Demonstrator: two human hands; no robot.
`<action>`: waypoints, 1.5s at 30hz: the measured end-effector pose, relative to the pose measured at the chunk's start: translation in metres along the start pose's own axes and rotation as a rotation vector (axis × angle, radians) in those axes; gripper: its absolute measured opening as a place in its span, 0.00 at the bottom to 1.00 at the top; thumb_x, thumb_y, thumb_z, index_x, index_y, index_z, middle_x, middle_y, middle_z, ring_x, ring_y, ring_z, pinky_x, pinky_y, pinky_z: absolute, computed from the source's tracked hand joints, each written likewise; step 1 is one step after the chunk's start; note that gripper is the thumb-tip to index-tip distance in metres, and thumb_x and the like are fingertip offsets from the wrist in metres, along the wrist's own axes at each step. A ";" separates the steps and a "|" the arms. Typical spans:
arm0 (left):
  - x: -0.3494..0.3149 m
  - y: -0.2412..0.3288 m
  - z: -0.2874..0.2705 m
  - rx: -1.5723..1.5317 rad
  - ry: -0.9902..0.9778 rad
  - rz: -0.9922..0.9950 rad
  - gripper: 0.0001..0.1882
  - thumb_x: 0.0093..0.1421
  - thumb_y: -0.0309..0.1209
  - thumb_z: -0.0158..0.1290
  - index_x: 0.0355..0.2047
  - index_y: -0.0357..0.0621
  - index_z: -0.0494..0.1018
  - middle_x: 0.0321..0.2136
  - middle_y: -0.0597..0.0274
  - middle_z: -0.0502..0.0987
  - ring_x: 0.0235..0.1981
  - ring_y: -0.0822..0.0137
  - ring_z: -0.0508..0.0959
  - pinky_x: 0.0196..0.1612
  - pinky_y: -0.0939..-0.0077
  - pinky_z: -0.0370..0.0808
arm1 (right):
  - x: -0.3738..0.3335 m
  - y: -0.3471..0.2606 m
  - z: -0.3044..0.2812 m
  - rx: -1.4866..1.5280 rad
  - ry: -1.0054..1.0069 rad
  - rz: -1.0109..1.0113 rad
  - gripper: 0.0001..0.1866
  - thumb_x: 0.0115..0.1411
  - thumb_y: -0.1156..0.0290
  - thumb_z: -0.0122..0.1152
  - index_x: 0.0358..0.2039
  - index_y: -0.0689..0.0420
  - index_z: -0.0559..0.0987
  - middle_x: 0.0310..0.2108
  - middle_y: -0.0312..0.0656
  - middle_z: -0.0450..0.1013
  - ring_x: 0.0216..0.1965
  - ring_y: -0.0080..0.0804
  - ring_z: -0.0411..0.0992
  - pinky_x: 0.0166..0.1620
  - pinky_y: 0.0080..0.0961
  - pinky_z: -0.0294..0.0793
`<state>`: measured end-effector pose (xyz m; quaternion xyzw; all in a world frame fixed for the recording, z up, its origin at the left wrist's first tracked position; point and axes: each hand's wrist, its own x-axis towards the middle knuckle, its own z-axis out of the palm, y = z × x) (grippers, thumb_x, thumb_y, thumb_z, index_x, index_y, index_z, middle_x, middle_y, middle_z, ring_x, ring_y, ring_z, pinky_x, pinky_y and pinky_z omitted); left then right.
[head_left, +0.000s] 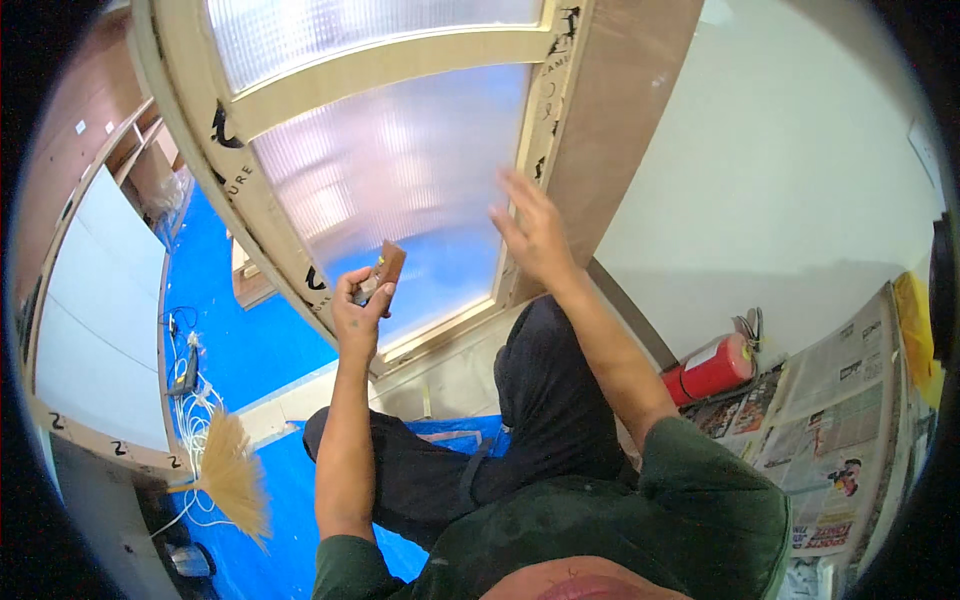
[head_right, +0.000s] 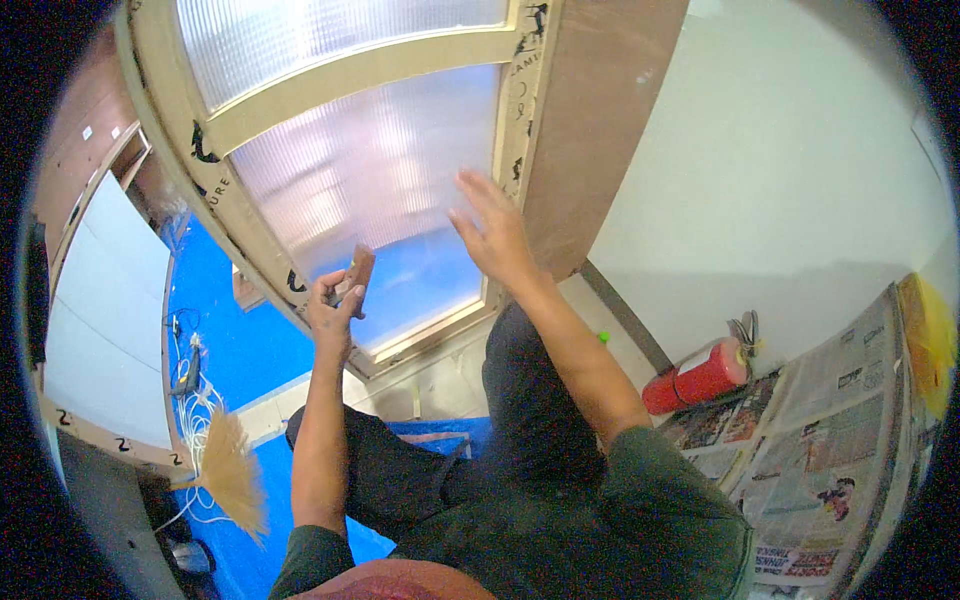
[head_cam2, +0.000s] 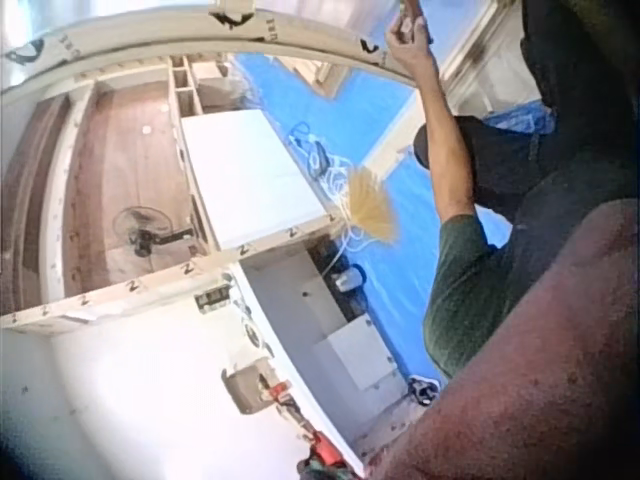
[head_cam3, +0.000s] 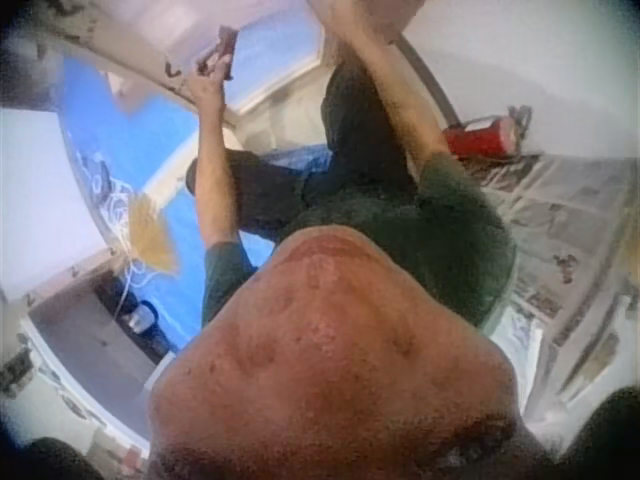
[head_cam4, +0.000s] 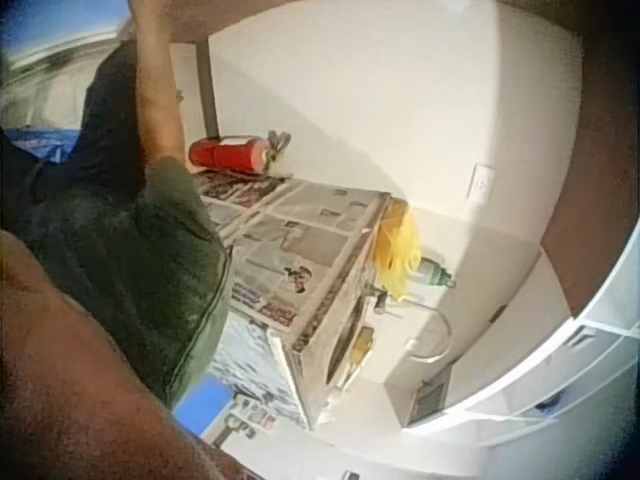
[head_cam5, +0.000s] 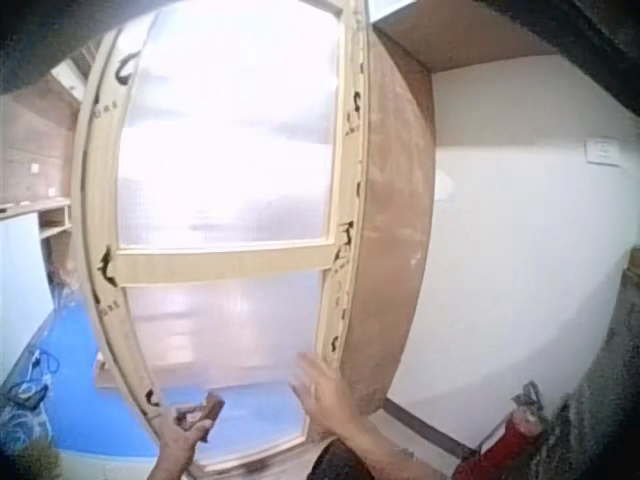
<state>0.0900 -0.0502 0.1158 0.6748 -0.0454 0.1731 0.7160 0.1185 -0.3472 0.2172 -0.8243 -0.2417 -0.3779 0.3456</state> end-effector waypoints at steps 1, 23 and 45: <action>0.000 -0.002 0.001 -0.022 -0.013 -0.003 0.24 0.58 0.33 0.70 0.49 0.38 0.73 0.35 0.61 0.79 0.29 0.75 0.78 0.26 0.80 0.77 | 0.021 -0.004 -0.003 -0.062 0.033 -0.067 0.28 0.67 0.61 0.63 0.64 0.62 0.73 0.68 0.56 0.66 0.68 0.56 0.64 0.68 0.44 0.64; 0.012 -0.024 0.025 -0.018 -0.107 -0.090 0.26 0.56 0.32 0.70 0.52 0.36 0.75 0.38 0.59 0.80 0.30 0.73 0.77 0.25 0.79 0.75 | 0.127 0.045 0.032 -0.622 0.015 -0.302 0.43 0.71 0.44 0.51 0.78 0.52 0.51 0.81 0.39 0.37 0.81 0.38 0.32 0.75 0.62 0.35; 0.096 0.166 0.022 1.160 0.187 1.242 0.36 0.49 0.27 0.74 0.59 0.44 0.74 0.53 0.48 0.78 0.53 0.48 0.79 0.55 0.56 0.76 | 0.028 0.148 0.031 -0.286 0.301 0.270 0.35 0.68 0.60 0.59 0.72 0.61 0.64 0.77 0.59 0.47 0.76 0.62 0.49 0.75 0.56 0.48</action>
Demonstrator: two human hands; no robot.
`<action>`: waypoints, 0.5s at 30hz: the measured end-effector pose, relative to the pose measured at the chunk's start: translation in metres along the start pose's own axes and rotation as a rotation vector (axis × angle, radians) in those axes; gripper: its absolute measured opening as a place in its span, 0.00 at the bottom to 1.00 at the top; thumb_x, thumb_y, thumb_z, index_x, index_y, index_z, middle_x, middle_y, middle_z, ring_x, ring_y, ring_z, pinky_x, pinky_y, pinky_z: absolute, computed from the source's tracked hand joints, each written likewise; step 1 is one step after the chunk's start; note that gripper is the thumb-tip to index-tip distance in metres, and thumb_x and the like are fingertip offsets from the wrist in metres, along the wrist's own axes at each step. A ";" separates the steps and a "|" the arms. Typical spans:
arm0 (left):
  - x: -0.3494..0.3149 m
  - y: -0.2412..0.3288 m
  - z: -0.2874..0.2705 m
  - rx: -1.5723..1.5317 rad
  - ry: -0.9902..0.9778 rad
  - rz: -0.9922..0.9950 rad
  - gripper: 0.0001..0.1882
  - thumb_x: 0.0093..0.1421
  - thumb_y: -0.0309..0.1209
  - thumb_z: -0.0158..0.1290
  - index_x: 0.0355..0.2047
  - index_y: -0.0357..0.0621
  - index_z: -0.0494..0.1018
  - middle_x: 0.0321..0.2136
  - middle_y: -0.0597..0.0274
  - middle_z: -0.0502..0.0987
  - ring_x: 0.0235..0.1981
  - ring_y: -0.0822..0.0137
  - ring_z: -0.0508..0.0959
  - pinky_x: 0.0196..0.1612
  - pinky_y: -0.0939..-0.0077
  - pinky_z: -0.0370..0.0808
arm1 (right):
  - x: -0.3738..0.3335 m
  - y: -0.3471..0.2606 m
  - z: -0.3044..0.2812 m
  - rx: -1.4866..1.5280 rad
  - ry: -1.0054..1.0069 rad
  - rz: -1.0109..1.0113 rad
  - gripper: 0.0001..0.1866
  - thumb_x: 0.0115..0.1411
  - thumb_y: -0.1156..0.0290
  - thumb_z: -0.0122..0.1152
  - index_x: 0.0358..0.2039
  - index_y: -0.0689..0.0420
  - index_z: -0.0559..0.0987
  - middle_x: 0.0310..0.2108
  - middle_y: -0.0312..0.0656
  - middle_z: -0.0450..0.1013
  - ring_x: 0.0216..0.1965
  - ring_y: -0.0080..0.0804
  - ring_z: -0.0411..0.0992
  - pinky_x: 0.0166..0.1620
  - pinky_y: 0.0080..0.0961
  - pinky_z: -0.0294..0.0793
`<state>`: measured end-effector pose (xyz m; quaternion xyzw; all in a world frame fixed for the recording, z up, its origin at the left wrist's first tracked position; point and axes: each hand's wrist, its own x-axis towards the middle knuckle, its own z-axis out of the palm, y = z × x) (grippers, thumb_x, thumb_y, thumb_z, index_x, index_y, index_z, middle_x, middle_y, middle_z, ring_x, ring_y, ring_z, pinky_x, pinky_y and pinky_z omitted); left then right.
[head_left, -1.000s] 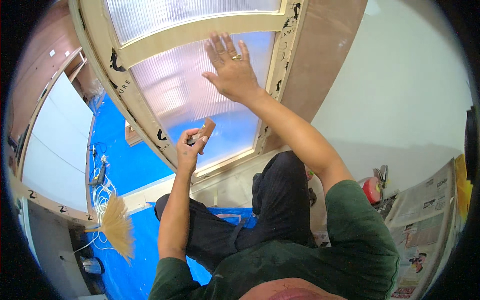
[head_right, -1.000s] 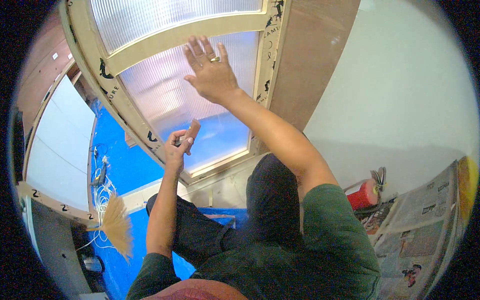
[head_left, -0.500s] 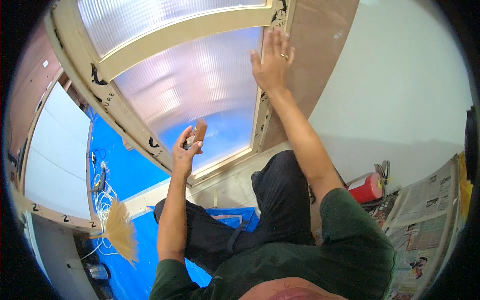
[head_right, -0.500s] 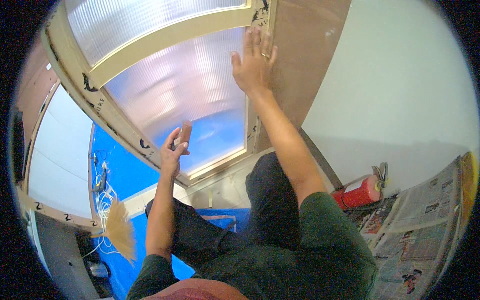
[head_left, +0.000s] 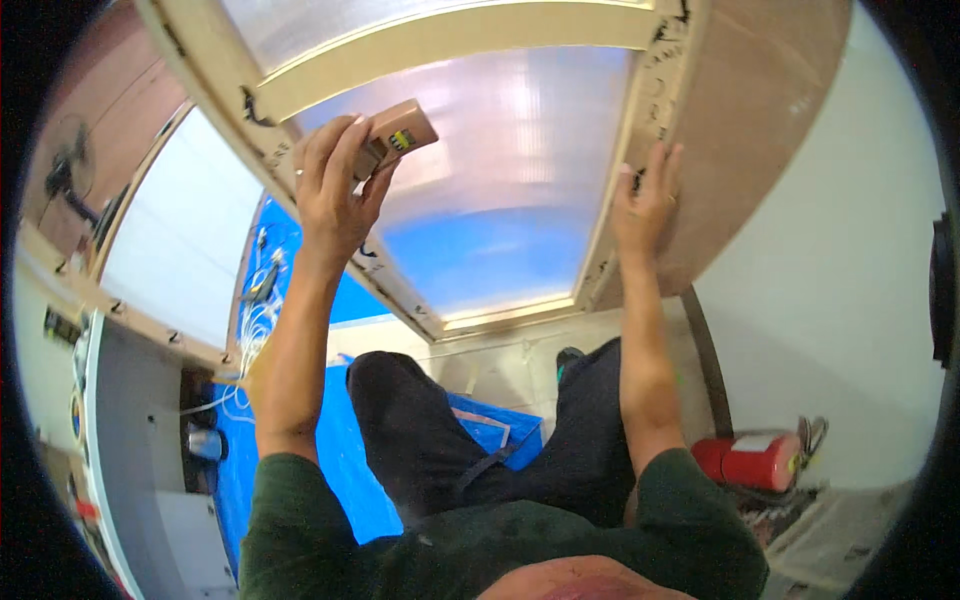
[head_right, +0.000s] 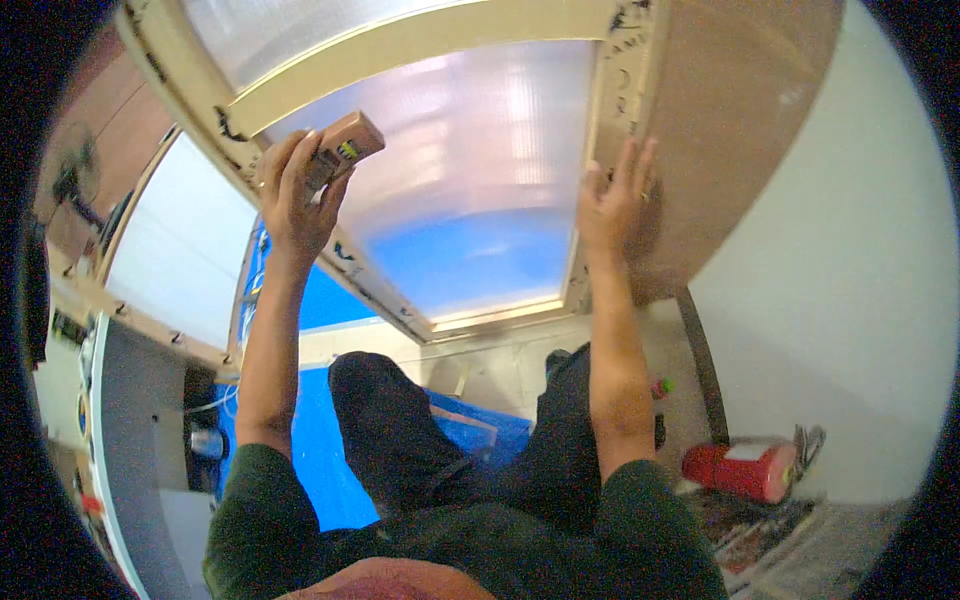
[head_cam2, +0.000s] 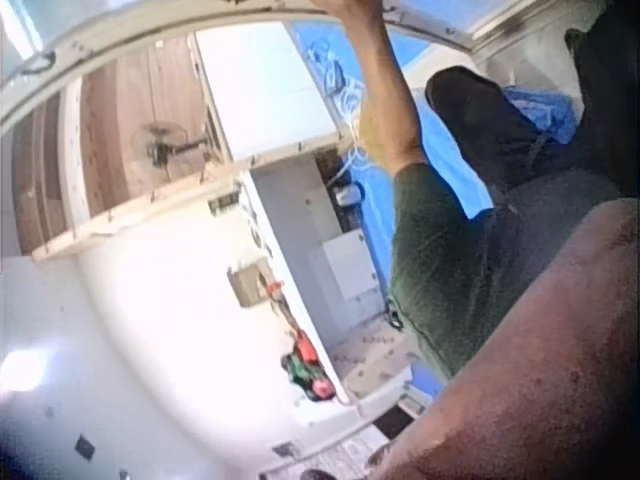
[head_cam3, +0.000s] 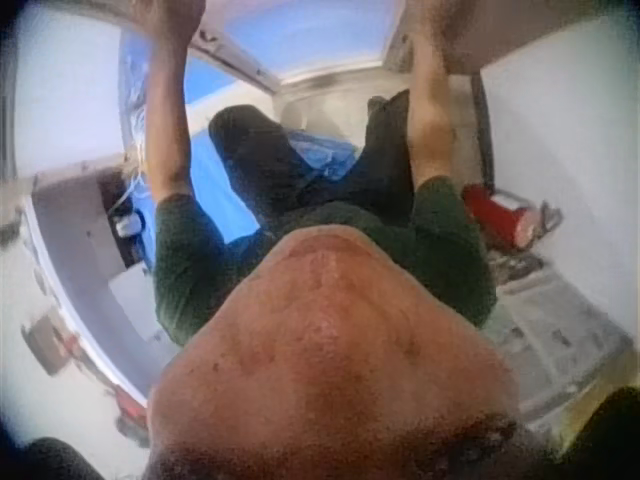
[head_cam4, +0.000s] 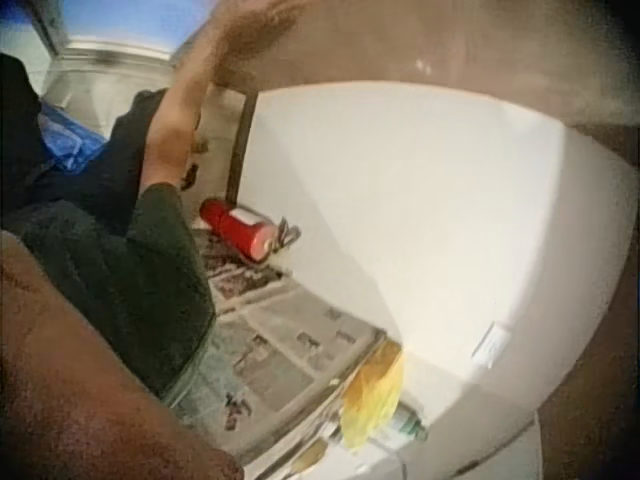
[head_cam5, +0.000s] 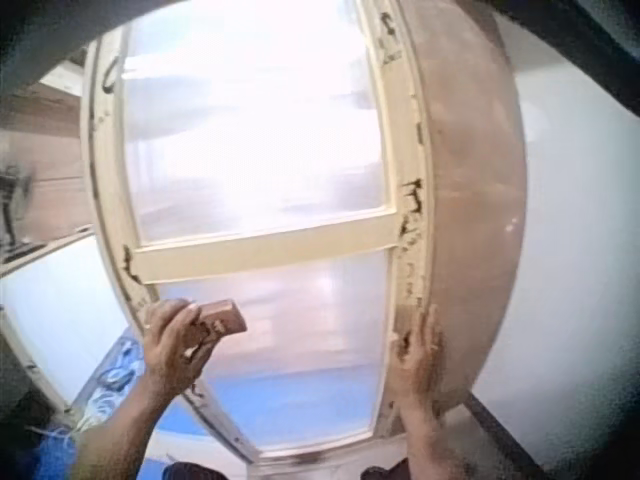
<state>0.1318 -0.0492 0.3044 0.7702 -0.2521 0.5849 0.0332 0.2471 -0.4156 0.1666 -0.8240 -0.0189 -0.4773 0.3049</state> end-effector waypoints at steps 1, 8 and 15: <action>0.003 -0.009 -0.002 0.014 -0.006 0.036 0.36 0.49 0.27 0.74 0.59 0.45 0.74 0.53 0.49 0.78 0.52 0.49 0.79 0.55 0.56 0.76 | -0.001 0.000 0.004 0.049 0.011 -0.012 0.35 0.68 0.61 0.59 0.71 0.62 0.64 0.76 0.59 0.48 0.75 0.63 0.49 0.75 0.56 0.48; 0.015 -0.036 -0.016 0.222 0.016 0.092 0.35 0.47 0.28 0.76 0.56 0.45 0.76 0.52 0.52 0.79 0.53 0.51 0.80 0.55 0.57 0.76 | 0.002 -0.001 0.007 0.164 0.040 -0.072 0.36 0.65 0.66 0.60 0.70 0.67 0.64 0.75 0.62 0.50 0.75 0.63 0.50 0.74 0.53 0.50; 0.030 -0.051 -0.014 0.147 -0.030 0.138 0.34 0.47 0.29 0.76 0.56 0.46 0.76 0.52 0.54 0.80 0.54 0.52 0.79 0.55 0.59 0.76 | 0.004 0.000 0.008 0.206 0.046 -0.063 0.34 0.64 0.68 0.60 0.69 0.67 0.66 0.75 0.62 0.50 0.75 0.62 0.49 0.75 0.52 0.48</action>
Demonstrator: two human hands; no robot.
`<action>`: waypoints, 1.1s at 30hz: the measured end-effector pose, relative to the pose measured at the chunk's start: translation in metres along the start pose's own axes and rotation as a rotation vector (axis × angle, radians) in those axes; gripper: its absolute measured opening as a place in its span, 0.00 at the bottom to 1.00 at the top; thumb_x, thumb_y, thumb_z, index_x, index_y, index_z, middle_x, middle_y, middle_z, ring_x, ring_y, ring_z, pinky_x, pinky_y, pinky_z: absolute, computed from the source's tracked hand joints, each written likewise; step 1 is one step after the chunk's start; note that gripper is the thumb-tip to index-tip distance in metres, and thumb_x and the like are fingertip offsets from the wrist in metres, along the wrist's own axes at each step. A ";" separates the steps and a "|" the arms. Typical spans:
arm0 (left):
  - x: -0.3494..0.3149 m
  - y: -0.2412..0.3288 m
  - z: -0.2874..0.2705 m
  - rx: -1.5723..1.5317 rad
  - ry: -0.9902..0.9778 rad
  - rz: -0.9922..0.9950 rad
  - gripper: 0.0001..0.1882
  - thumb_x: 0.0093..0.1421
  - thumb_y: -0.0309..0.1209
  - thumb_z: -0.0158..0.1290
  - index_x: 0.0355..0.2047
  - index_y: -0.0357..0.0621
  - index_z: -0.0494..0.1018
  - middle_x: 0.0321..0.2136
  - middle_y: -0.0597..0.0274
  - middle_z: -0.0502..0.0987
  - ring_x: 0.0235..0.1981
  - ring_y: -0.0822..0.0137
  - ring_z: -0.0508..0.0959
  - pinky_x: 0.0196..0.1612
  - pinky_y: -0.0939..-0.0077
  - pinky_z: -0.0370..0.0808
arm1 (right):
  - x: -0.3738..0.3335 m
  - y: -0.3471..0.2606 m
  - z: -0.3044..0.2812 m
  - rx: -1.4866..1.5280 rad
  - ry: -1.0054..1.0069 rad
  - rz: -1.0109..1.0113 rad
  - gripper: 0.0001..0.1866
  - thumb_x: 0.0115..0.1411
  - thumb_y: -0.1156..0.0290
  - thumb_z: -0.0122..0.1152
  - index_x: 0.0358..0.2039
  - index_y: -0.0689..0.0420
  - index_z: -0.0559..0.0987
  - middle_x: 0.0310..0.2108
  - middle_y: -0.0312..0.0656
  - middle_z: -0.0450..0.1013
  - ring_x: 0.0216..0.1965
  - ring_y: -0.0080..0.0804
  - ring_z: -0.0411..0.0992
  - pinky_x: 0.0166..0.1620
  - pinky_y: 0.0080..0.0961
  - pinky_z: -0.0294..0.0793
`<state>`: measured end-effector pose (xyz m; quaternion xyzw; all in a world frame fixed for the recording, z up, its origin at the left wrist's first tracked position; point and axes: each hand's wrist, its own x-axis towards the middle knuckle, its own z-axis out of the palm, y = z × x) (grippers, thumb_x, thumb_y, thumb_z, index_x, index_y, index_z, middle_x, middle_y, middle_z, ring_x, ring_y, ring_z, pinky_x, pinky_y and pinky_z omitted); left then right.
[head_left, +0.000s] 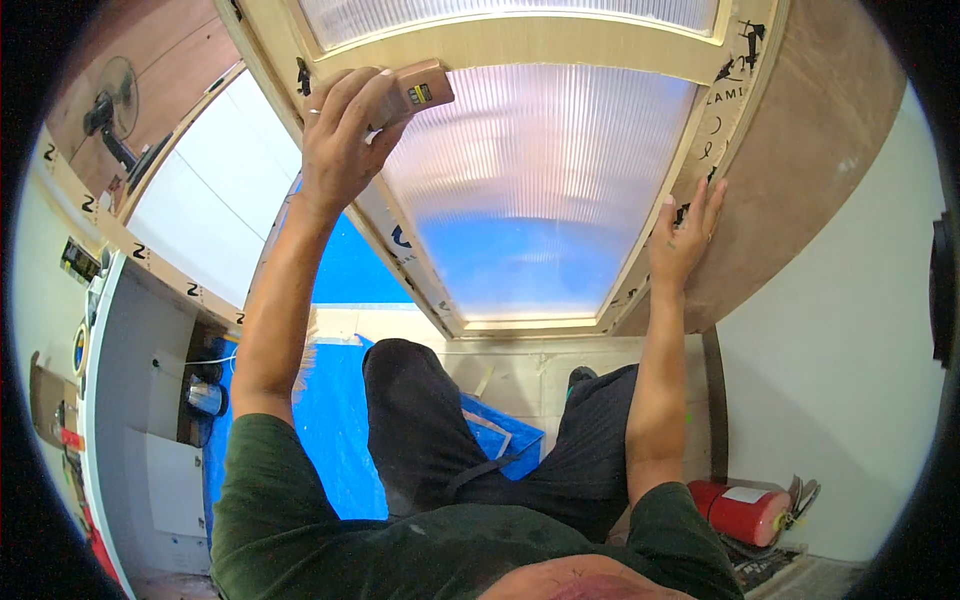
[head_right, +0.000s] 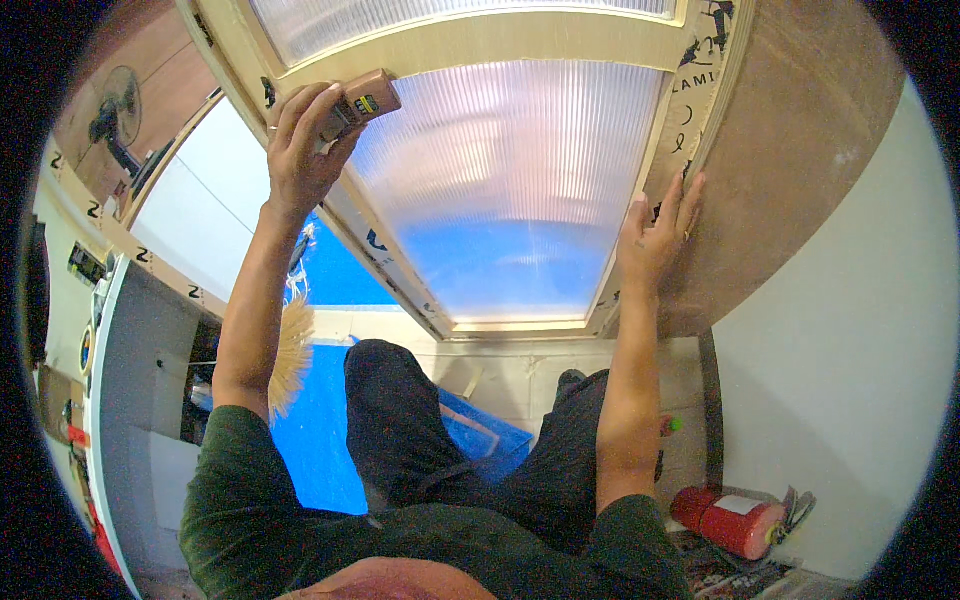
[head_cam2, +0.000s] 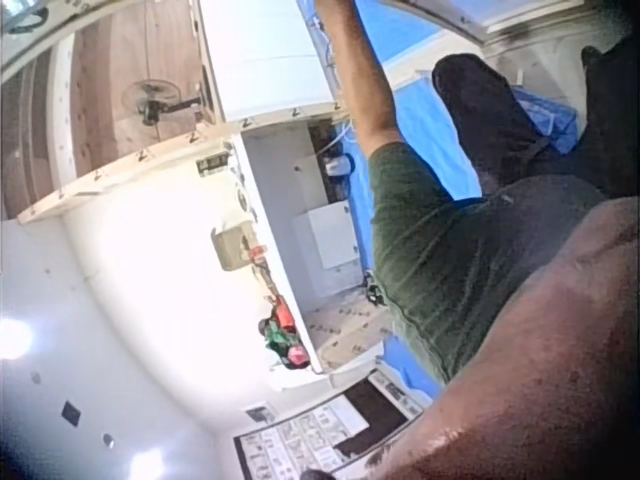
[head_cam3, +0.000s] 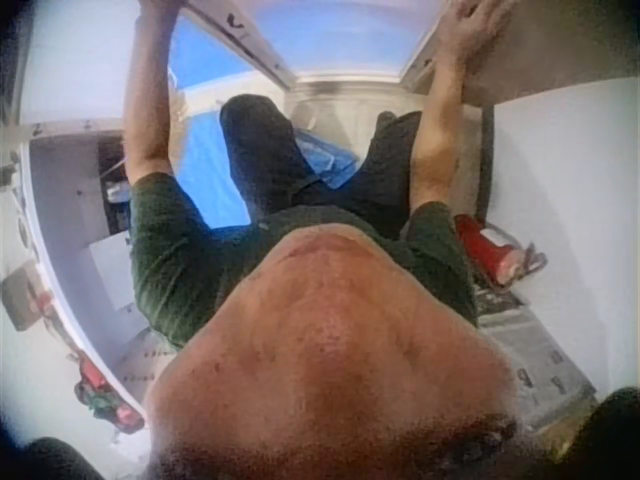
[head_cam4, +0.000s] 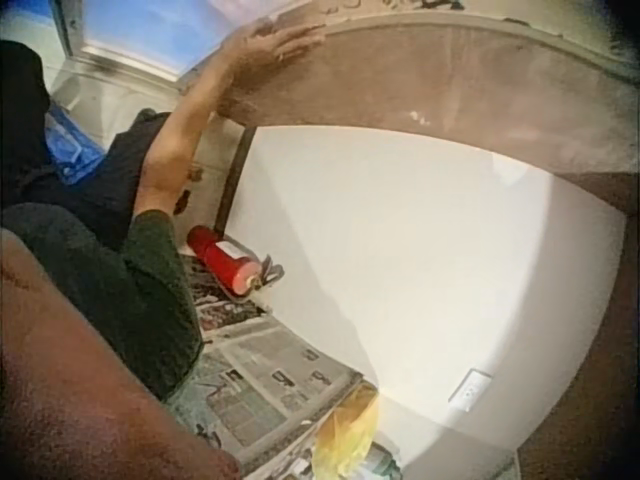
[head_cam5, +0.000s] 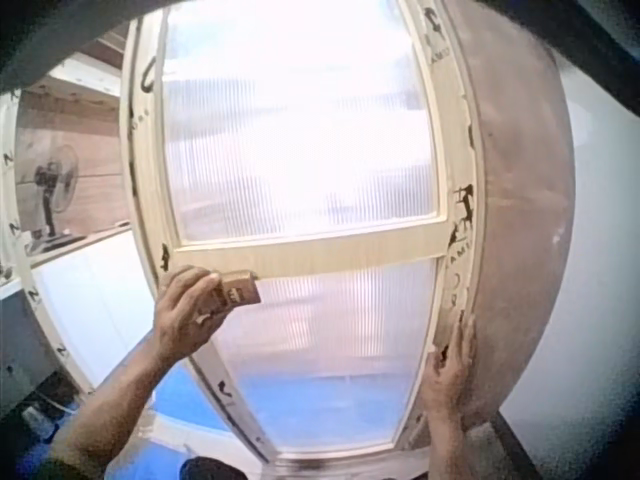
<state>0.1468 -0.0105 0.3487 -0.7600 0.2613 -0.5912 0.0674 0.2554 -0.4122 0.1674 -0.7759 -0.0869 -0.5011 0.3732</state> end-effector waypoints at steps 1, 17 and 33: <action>0.002 0.000 0.001 0.016 -0.003 0.012 0.34 0.47 0.29 0.76 0.56 0.46 0.76 0.52 0.55 0.80 0.53 0.52 0.80 0.55 0.60 0.76 | -0.001 0.000 -0.001 0.001 0.004 0.003 0.34 0.64 0.68 0.59 0.69 0.67 0.66 0.75 0.61 0.50 0.76 0.62 0.49 0.75 0.51 0.48; 0.013 0.006 0.026 0.022 0.033 0.039 0.37 0.44 0.30 0.76 0.57 0.53 0.77 0.51 0.62 0.78 0.53 0.58 0.75 0.56 0.63 0.72 | -0.001 0.002 -0.002 -0.013 0.007 0.012 0.32 0.64 0.68 0.61 0.66 0.66 0.70 0.74 0.61 0.53 0.74 0.64 0.52 0.74 0.51 0.53; 0.048 0.024 0.043 0.010 0.035 0.164 0.35 0.46 0.29 0.76 0.56 0.47 0.78 0.49 0.58 0.81 0.50 0.56 0.79 0.53 0.63 0.75 | 0.000 -0.001 -0.002 0.025 0.011 0.038 0.31 0.63 0.71 0.62 0.65 0.67 0.71 0.74 0.61 0.53 0.74 0.63 0.52 0.74 0.50 0.53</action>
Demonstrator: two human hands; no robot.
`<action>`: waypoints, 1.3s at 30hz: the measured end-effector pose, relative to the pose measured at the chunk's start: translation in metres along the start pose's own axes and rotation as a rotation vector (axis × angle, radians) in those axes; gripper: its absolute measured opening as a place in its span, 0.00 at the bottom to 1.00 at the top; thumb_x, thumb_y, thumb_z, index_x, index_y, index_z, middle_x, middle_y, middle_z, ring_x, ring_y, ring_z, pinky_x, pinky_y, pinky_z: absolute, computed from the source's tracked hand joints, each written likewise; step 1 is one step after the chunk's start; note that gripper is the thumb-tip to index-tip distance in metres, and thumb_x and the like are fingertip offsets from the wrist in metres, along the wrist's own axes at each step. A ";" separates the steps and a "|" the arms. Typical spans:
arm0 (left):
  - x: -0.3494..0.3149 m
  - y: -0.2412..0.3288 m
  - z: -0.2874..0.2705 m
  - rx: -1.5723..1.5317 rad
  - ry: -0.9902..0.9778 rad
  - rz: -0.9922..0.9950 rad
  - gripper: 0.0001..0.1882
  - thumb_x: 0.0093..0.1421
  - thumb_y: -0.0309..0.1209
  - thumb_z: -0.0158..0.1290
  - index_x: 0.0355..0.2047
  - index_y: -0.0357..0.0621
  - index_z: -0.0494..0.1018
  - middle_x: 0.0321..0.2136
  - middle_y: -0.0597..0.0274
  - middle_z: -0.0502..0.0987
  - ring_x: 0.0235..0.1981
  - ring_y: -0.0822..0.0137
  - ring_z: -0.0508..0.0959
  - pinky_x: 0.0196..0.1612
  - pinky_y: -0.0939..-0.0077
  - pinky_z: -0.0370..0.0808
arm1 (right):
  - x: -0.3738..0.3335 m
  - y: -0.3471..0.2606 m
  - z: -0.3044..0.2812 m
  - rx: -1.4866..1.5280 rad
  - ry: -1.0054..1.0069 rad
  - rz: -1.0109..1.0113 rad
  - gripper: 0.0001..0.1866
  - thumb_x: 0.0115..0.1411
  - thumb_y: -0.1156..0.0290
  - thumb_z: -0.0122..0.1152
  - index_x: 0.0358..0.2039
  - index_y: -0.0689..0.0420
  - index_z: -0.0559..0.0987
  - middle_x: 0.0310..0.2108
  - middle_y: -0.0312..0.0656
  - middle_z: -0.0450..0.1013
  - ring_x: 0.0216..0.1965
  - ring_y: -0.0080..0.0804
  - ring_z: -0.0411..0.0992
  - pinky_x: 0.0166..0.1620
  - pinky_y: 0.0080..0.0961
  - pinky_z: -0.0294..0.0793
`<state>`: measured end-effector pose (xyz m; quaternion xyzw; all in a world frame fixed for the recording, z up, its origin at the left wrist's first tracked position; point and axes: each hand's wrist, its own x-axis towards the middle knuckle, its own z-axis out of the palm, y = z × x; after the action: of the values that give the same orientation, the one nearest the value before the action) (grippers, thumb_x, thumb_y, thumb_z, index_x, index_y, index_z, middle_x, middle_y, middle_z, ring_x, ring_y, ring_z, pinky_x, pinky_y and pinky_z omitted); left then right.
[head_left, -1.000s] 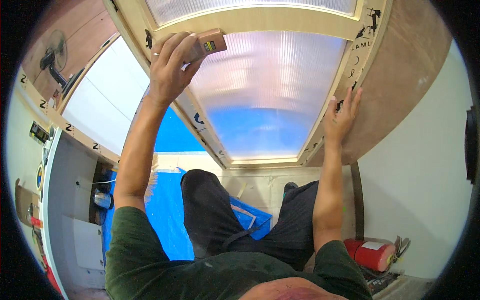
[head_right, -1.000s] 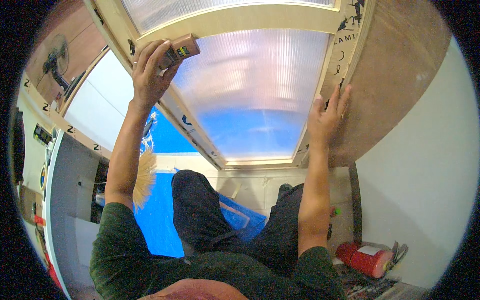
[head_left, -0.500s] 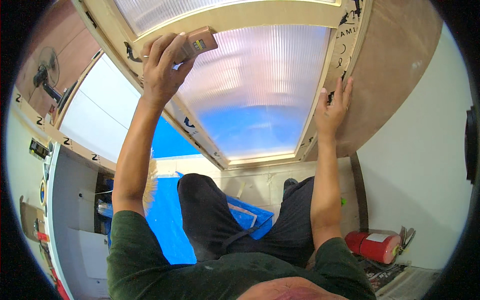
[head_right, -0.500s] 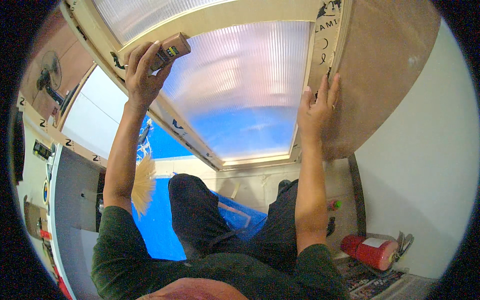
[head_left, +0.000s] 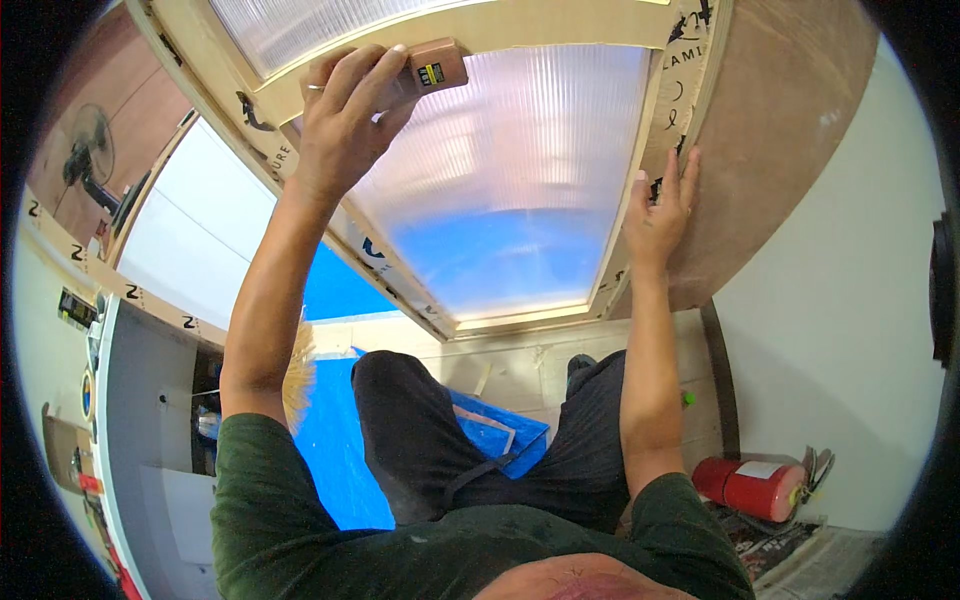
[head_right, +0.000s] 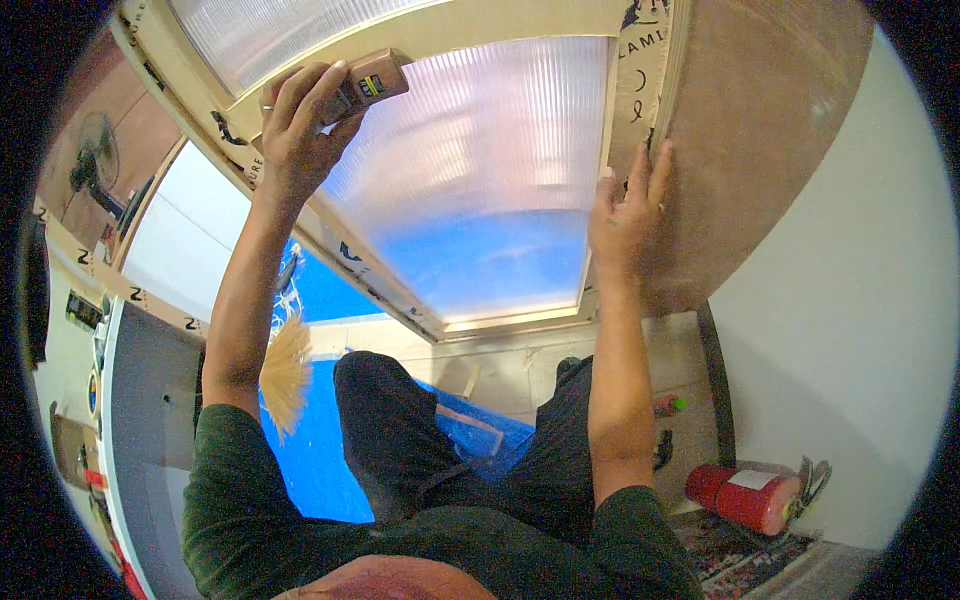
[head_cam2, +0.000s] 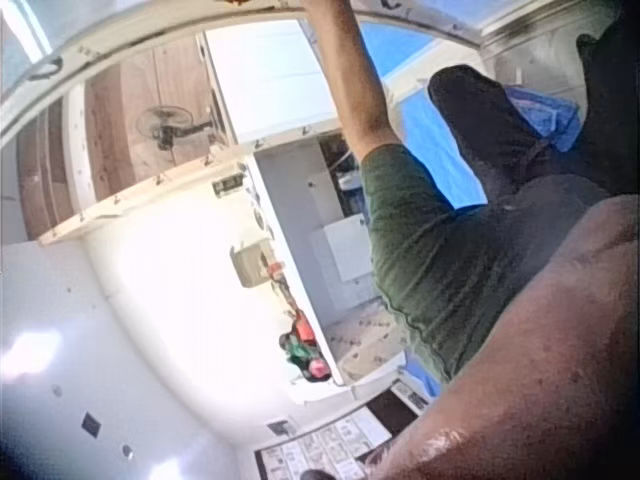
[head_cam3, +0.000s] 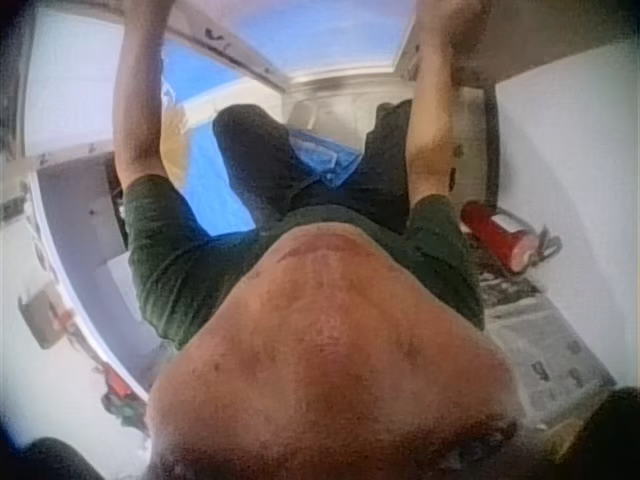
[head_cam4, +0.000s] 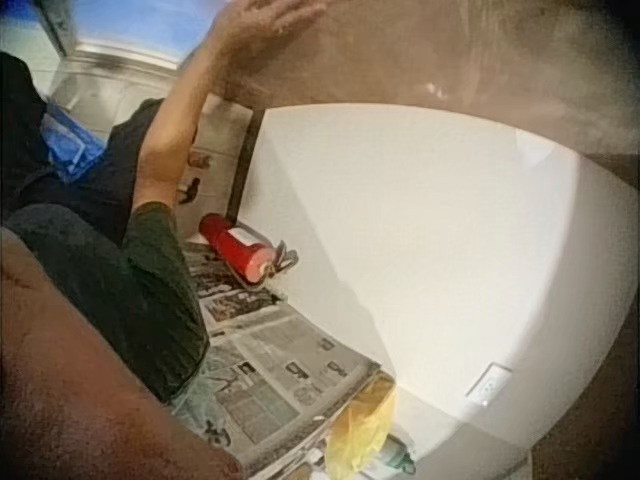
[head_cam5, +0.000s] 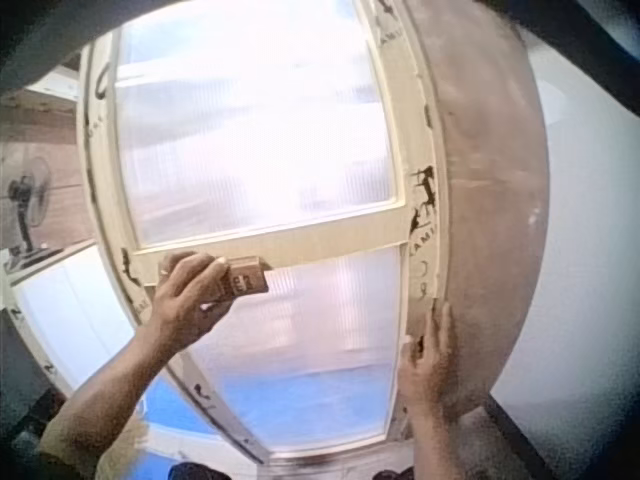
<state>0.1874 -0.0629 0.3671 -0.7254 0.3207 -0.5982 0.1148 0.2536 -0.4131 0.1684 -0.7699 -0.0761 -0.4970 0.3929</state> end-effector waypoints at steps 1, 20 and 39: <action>0.002 0.003 0.002 -0.001 -0.003 -0.003 0.35 0.46 0.29 0.75 0.56 0.47 0.78 0.49 0.58 0.81 0.49 0.56 0.79 0.53 0.63 0.76 | 0.000 0.001 0.001 0.010 0.003 0.000 0.31 0.63 0.71 0.62 0.65 0.67 0.71 0.74 0.61 0.53 0.74 0.63 0.52 0.74 0.50 0.52; 0.033 0.022 0.030 -0.032 0.010 0.068 0.34 0.48 0.31 0.74 0.57 0.51 0.78 0.50 0.63 0.79 0.51 0.55 0.77 0.52 0.60 0.75 | -0.002 -0.006 -0.002 -0.080 0.021 0.007 0.29 0.63 0.69 0.61 0.64 0.67 0.73 0.73 0.63 0.56 0.72 0.63 0.56 0.73 0.51 0.56; 0.100 0.081 0.053 -0.091 -0.079 0.086 0.31 0.47 0.26 0.68 0.53 0.41 0.73 0.45 0.57 0.73 0.47 0.53 0.73 0.49 0.56 0.70 | -0.001 -0.005 -0.004 -0.037 0.025 0.024 0.28 0.64 0.67 0.60 0.62 0.68 0.74 0.72 0.62 0.57 0.71 0.63 0.57 0.72 0.51 0.57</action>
<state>0.2189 -0.1971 0.3885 -0.7383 0.3737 -0.5484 0.1200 0.2476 -0.4115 0.1709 -0.7716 -0.0527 -0.5031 0.3856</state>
